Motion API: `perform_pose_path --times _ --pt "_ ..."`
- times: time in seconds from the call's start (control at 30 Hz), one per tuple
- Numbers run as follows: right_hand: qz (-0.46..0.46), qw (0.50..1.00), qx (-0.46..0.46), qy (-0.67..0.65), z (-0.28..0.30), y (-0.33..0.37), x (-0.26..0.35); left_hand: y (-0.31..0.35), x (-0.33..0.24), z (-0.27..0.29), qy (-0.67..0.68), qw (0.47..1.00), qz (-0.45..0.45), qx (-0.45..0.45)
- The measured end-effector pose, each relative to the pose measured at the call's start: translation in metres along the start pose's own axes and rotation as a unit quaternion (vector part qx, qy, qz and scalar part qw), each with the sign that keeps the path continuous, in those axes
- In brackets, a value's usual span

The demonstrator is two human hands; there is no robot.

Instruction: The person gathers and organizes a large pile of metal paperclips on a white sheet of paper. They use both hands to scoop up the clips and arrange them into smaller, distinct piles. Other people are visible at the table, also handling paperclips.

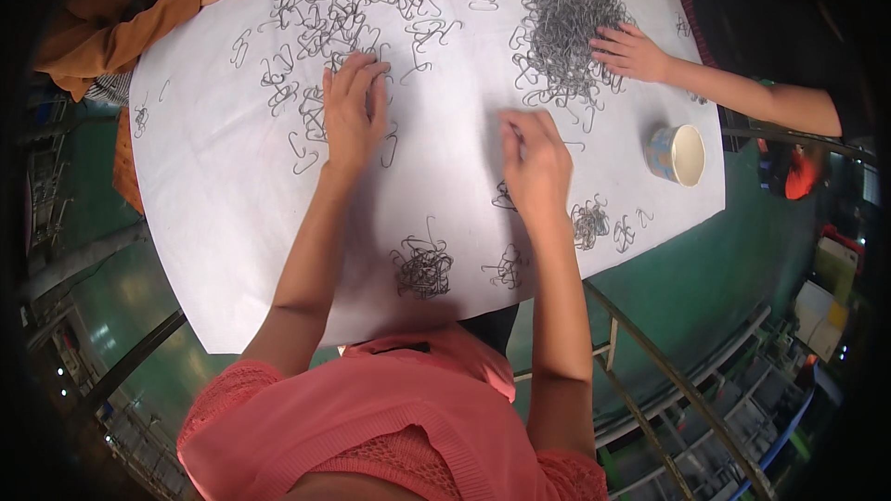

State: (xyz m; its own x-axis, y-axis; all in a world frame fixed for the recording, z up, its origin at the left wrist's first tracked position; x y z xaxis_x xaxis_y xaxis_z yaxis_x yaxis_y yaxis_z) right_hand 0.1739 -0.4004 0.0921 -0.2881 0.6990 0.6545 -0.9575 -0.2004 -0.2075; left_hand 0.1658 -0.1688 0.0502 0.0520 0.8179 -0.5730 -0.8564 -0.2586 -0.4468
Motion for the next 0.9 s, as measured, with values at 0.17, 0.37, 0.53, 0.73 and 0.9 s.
perform_pose_path --times 0.17,0.37,0.53,0.73,0.9 --pt "0.07 0.997 0.028 -0.02 -0.057 -0.076 0.028 -0.01 -0.005 0.0 0.106 0.988 0.034 -0.109" --pt "0.076 0.984 0.125 0.097 -0.114 -0.138 0.025 -0.01 0.002 0.016 0.138 0.976 0.029 -0.166" --pt "0.076 0.959 0.206 0.181 -0.134 -0.146 0.02 -0.01 0.016 0.038 0.165 0.963 0.046 -0.209" --pt "0.02 0.971 0.233 -0.054 -0.111 -0.137 0.004 -0.009 0.026 0.038 0.183 0.953 0.048 -0.235" --pt "-0.09 0.966 0.218 -0.106 -0.007 -0.065 -0.039 -0.011 0.025 0.041 0.195 0.949 0.056 -0.24"
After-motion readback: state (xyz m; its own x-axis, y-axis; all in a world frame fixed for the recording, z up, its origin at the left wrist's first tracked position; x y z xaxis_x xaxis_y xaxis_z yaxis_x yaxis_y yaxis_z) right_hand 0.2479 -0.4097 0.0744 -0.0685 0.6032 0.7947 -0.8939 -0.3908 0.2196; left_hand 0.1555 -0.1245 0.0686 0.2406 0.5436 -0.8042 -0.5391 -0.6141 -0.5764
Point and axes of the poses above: each hand's wrist, its own y-axis away from the middle knuckle, its own z-axis out of the back of the hand, x = y × z, the point moved 7 cm from there along -y, towards the middle knuckle, and after that the axes turned 3 degrees about z, right-handed, at the moved point
